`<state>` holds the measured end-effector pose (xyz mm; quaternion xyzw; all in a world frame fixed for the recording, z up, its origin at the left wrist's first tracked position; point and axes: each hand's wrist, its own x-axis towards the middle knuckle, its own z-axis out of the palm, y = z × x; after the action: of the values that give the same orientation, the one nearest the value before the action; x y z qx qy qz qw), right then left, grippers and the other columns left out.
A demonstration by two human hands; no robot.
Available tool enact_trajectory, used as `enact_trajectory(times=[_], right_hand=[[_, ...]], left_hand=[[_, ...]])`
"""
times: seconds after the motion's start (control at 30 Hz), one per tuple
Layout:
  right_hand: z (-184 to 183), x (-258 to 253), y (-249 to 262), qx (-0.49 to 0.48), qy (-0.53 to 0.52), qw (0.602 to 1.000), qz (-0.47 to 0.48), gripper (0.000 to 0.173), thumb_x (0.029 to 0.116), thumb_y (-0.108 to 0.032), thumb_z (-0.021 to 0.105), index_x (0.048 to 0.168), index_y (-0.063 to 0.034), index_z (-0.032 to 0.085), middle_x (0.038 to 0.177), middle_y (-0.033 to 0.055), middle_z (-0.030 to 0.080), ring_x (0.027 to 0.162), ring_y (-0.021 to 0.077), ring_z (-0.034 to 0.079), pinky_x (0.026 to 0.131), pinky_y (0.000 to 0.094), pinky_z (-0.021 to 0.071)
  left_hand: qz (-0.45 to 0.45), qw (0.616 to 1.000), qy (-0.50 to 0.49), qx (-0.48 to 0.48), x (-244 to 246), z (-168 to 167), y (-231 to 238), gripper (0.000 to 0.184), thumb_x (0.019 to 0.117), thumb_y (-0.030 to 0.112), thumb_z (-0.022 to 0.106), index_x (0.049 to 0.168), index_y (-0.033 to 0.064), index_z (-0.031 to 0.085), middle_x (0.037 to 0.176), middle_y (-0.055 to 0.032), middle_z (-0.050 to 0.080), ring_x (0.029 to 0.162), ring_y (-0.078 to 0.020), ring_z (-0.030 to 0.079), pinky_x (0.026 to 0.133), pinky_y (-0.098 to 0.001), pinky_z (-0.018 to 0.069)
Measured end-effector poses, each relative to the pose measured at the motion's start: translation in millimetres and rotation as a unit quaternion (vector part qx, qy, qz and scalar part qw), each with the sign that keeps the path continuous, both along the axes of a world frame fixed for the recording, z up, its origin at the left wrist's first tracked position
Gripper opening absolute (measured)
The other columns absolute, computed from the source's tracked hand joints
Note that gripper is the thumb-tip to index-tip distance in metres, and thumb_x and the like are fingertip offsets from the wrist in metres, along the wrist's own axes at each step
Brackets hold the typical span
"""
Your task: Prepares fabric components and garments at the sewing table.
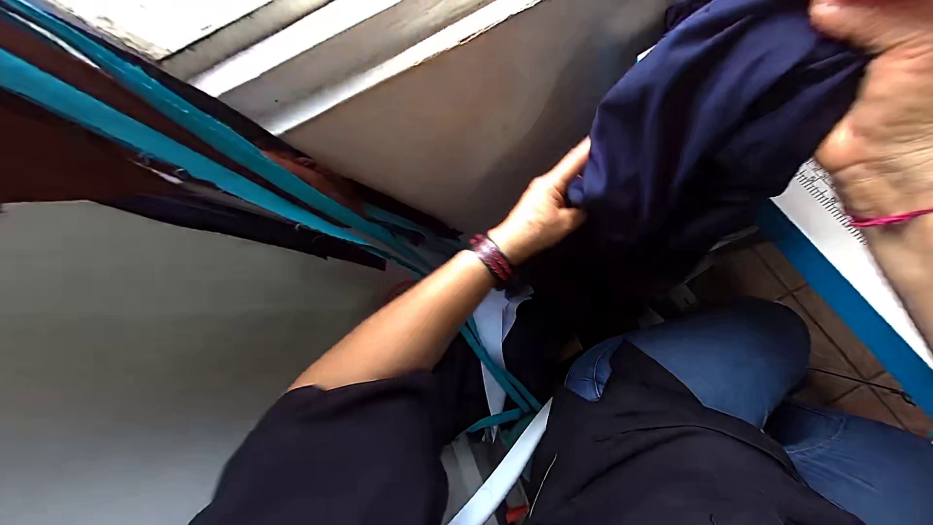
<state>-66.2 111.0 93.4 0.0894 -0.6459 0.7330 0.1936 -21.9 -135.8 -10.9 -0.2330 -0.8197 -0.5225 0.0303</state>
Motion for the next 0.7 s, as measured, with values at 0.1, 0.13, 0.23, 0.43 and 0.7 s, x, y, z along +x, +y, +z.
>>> enact_trajectory(times=[0.1, 0.13, 0.23, 0.43, 0.7], right_hand=[[-48, 19, -22, 0.273, 0.095, 0.952, -0.098, 0.009, 0.0917, -0.004, 0.065, 0.094, 0.0049, 0.065, 0.094, 0.008, 0.07, 0.094, 0.0102, 0.068, 0.086, 0.0268, 0.055], [-75, 25, -24, 0.363, 0.105, 0.919, -0.117, 0.014, 0.0924, -0.001, 0.058, 0.086, 0.0106, 0.064, 0.095, 0.0231, 0.069, 0.096, 0.0279, 0.068, 0.085, 0.0389, 0.0533], [-147, 48, -20, 0.55, -0.105, 0.828, -0.044, 0.026, 0.0957, 0.0, 0.054, 0.113, 0.0161, 0.064, 0.131, 0.0411, 0.054, 0.124, 0.0538, 0.056, 0.1, 0.0605, 0.0477], [-175, 68, 15, 0.584, -0.462, 0.636, 0.204, 0.036, 0.1018, -0.026, 0.063, 0.121, 0.0039, 0.069, 0.124, 0.0278, 0.065, 0.119, 0.0429, 0.061, 0.1, 0.0624, 0.0452], [-175, 102, -7, 0.374, -0.452, 0.746, 0.316, 0.021, 0.1036, -0.013, 0.061, 0.119, -0.0019, 0.07, 0.102, 0.0106, 0.071, 0.084, 0.0161, 0.064, 0.078, 0.0365, 0.0521]], left_hand=[[0.044, 0.996, 0.057, -0.059, -11, -56, 33, 0.052, 0.0834, -0.01, 0.065, 0.135, -0.006, 0.062, 0.113, -0.0262, 0.069, 0.104, -0.0337, 0.07, 0.094, -0.0482, 0.0556], [0.066, 0.992, 0.049, -0.094, -16, -71, 42, 0.048, 0.0821, -0.011, 0.064, 0.13, -0.0036, 0.067, 0.109, -0.0286, 0.068, 0.099, -0.04, 0.069, 0.088, -0.0538, 0.0558], [0.062, 0.963, -0.087, -0.248, -31, -106, 62, 0.049, 0.0873, -0.008, 0.063, 0.134, 0.0075, 0.067, 0.128, -0.0339, 0.059, 0.117, -0.0502, 0.061, 0.096, -0.0622, 0.0506], [-0.206, 0.877, -0.251, -0.353, -1, -124, 54, 0.035, 0.0969, 0.019, 0.069, 0.125, -0.0014, 0.069, 0.13, -0.0256, 0.065, 0.127, -0.0423, 0.058, 0.106, -0.0625, 0.0429], [0.312, 0.888, -0.338, 0.001, 87, -118, -138, 0.028, 0.105, 0.016, 0.052, 0.117, -0.0078, 0.06, 0.091, -0.0103, 0.059, 0.077, -0.0138, 0.054, 0.074, -0.0334, 0.0488]])
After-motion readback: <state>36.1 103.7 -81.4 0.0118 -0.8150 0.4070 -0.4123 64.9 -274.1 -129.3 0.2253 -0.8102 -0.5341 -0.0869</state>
